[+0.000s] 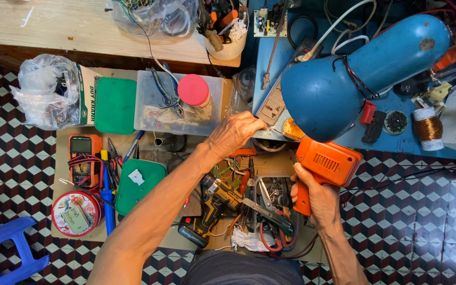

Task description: The person uses a heat gun to apply heat to small electronic components and wires on a cluttered workbench. They manipulate wires and connectors with pliers and their fingers, occasionally picking up small parts from containers. The task involves repeated heating and handling of components without a clearly visible final assembly.

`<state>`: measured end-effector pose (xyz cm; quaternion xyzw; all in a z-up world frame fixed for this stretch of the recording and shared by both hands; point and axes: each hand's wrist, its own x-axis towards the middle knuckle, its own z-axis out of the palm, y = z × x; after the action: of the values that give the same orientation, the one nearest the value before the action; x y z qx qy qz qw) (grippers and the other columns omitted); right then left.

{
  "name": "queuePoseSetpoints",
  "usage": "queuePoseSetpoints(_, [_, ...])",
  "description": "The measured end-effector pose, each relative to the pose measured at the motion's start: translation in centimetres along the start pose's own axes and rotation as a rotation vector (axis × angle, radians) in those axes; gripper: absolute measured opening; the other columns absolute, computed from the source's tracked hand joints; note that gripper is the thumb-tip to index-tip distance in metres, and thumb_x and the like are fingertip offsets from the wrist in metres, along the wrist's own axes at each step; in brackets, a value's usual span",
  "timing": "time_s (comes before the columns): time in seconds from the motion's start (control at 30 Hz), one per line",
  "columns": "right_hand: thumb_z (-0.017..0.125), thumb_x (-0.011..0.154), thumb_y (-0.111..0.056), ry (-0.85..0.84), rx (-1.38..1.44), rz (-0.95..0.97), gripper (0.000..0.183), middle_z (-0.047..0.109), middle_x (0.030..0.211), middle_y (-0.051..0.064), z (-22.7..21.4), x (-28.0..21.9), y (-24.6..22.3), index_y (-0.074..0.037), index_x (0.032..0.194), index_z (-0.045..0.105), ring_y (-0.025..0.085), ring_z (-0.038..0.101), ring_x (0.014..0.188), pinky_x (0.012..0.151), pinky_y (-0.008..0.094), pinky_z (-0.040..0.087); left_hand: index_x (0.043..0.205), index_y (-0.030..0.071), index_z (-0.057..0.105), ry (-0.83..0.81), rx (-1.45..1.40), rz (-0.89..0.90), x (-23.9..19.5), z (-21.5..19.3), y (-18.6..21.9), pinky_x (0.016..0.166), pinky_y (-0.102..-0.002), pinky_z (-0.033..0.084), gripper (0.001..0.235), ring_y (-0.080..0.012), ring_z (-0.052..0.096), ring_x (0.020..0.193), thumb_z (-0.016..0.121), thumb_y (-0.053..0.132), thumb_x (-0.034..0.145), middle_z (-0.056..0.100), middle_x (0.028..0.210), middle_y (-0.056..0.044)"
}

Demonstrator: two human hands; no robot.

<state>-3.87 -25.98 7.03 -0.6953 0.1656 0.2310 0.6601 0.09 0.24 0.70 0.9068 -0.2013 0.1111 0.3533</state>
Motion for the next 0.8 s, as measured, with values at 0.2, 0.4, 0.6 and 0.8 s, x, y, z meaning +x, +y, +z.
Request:
queuePoseSetpoints(0.2, [0.074, 0.088, -0.02, -0.01, 0.028, 0.002, 0.025, 0.068, 0.079, 0.008, 0.4, 0.1, -0.4, -0.001, 0.104, 0.067, 0.013, 0.064, 0.053, 0.043, 0.026, 0.054, 0.11, 0.01, 0.068, -0.018, -0.001, -0.021, 0.2, -0.2, 0.2, 0.083, -0.037, 0.058, 0.028, -0.027, 0.069, 0.095, 0.066, -0.005, 0.086, 0.071, 0.096, -0.008])
queuePoseSetpoints(0.4, [0.075, 0.088, -0.02, 0.011, -0.018, -0.037, 0.026, 0.067, 0.079, 0.009, 1.1, -0.1, -0.7, -0.002, 0.105, 0.067, 0.013, 0.063, 0.052, 0.042, 0.026, 0.053, 0.11, 0.01, 0.069, -0.014, -0.008, -0.032, 0.1, -0.3, 0.2, 0.083, -0.036, 0.059, 0.031, -0.0258, 0.069, 0.094, 0.067, -0.006, 0.085, 0.071, 0.096, -0.007])
queuePoseSetpoints(0.6, [0.072, 0.088, -0.02, -0.021, 0.037, -0.003, 0.023, 0.068, 0.076, 0.007, 0.4, -0.6, -0.7, -0.001, 0.101, 0.066, 0.012, 0.064, 0.051, 0.041, 0.025, 0.053, 0.111, 0.011, 0.069, 0.001, -0.013, -0.029, 0.0, 0.1, 0.0, 0.084, -0.035, 0.059, 0.028, -0.0243, 0.07, 0.093, 0.066, -0.005, 0.088, 0.072, 0.095, -0.006])
queuePoseSetpoints(0.8, [0.072, 0.09, -0.023, 0.037, 0.085, 0.025, 0.026, 0.061, 0.058, 0.011, -1.3, -3.5, 0.3, 0.003, 0.093, 0.068, 0.016, 0.058, 0.043, 0.038, 0.026, 0.049, 0.112, 0.01, 0.07, 0.015, -0.017, -0.014, -0.5, 0.2, -0.1, 0.085, -0.036, 0.058, 0.026, -0.0243, 0.069, 0.095, 0.067, -0.002, 0.089, 0.073, 0.097, -0.005])
